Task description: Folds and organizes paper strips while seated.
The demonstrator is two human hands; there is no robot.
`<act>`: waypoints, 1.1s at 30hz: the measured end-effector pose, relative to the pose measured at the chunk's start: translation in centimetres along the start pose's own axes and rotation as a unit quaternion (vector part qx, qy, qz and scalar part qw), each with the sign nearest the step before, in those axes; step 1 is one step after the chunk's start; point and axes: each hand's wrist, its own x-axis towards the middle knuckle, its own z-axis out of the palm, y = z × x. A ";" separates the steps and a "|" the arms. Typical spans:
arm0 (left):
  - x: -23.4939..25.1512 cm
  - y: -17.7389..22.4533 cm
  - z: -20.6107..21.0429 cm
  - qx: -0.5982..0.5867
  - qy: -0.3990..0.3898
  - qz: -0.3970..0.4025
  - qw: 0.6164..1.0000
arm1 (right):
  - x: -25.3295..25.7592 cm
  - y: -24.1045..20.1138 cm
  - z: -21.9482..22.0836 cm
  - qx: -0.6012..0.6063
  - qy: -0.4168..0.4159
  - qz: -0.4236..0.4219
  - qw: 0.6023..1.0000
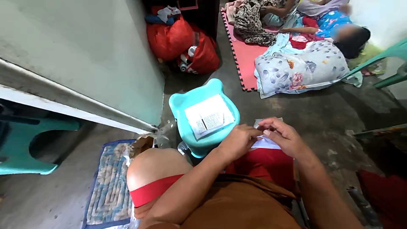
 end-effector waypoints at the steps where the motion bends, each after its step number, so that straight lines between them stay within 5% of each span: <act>1: 0.2 0.1 -0.2 -0.017 0.013 -0.003 1.000 | 0.0 0.1 -0.1 0.006 -0.008 0.000 1.000; 10: 3.0 1.1 -2.4 -0.024 -0.061 -0.108 0.992 | -0.2 -0.2 -1.2 0.022 0.019 0.036 0.999; 21: 7.3 2.6 -2.2 -0.157 -0.014 0.017 0.987 | -0.5 0.0 -3.4 0.098 0.143 -0.037 0.984; 28: 11.6 7.3 -5.4 0.078 -0.010 0.141 0.987 | 1.5 -2.9 -7.2 0.166 0.210 -0.152 0.951; 33: 12.3 9.1 -9.1 0.138 0.015 0.138 0.981 | 4.1 -6.2 -7.6 0.190 0.170 -0.149 0.955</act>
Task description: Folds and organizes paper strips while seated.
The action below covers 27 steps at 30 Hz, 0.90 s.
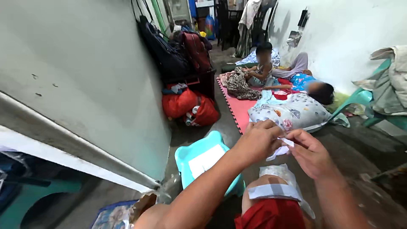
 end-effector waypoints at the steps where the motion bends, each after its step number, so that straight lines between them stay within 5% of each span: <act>1: -0.1 -0.2 -0.7 0.004 0.004 -0.007 1.000 | 0.6 0.0 0.5 0.003 -0.010 0.002 1.000; 8: -2.9 -1.5 -4.7 -0.033 -0.016 -0.073 0.997 | 3.2 1.8 5.7 0.091 -0.044 0.006 0.995; 17: -5.6 -2.8 -7.1 0.077 -0.046 -0.061 0.994 | 3.8 2.9 11.0 0.225 -0.112 0.094 0.963; 27: -7.4 -4.2 -8.9 0.041 0.054 -0.085 0.994 | 1.5 3.4 13.1 0.234 -0.137 0.187 0.944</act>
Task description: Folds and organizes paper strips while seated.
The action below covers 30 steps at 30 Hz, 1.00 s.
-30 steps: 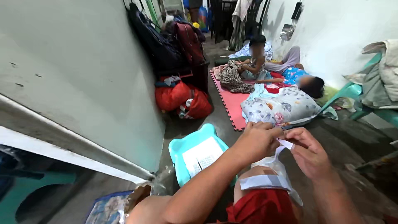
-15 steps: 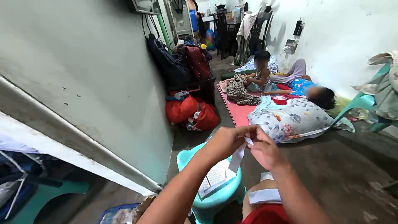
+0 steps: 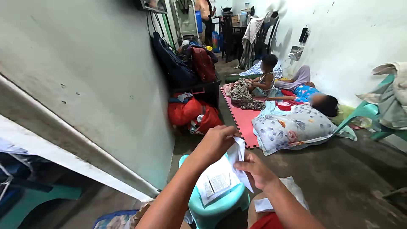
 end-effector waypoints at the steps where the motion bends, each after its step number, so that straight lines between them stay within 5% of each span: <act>1: -0.1 -0.2 -0.2 -0.021 0.009 -0.016 1.000 | -0.1 0.2 0.0 -0.002 -0.003 0.009 1.000; 6: -0.3 -0.2 -0.7 -0.091 0.055 -0.079 0.991 | -0.6 1.0 -0.6 -0.006 0.010 0.010 1.000; 13: -0.4 -0.2 -0.6 -0.045 0.124 -0.035 0.991 | -1.7 1.9 -2.5 -0.010 0.045 0.027 0.999; 16: -0.3 0.2 -1.0 -0.017 0.071 -0.008 0.997 | -2.2 2.8 -4.9 -0.217 0.037 0.075 0.973; 19: -0.2 0.5 -0.5 0.021 -0.027 0.038 0.999 | -2.0 2.1 -5.4 -0.322 0.057 -0.002 0.945; 23: -0.4 0.7 2.1 0.046 -0.083 0.092 0.991 | -0.8 -0.6 -2.6 -0.233 0.026 -0.157 0.959; 30: -1.7 0.4 1.8 0.028 -0.049 0.080 0.995 | 0.3 -1.0 -0.1 -0.114 0.011 -0.103 0.988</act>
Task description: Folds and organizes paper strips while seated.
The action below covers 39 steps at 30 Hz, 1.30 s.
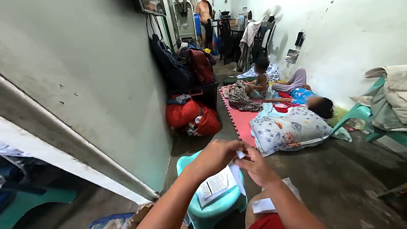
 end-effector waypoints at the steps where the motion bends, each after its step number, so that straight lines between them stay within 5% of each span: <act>1: -0.4 -0.3 -0.2 -0.007 0.008 -0.008 1.000 | 0.2 0.3 0.2 0.016 -0.011 0.010 1.000; 16: -8.0 -6.8 -0.6 -0.101 0.188 -0.179 0.961 | 3.7 8.1 2.4 0.018 -0.135 0.144 0.980; 29: -11.5 -11.8 4.4 -0.211 0.299 -0.271 0.890 | 3.8 11.9 1.2 -0.021 -0.050 0.203 0.978; 35: -11.1 -10.9 4.6 -0.288 0.343 -0.287 0.847 | 3.6 12.2 1.4 -0.001 -0.049 0.210 0.977; 39: -10.5 -10.3 5.2 -0.240 0.342 -0.294 0.859 | 3.3 12.7 1.8 -0.008 -0.082 0.217 0.973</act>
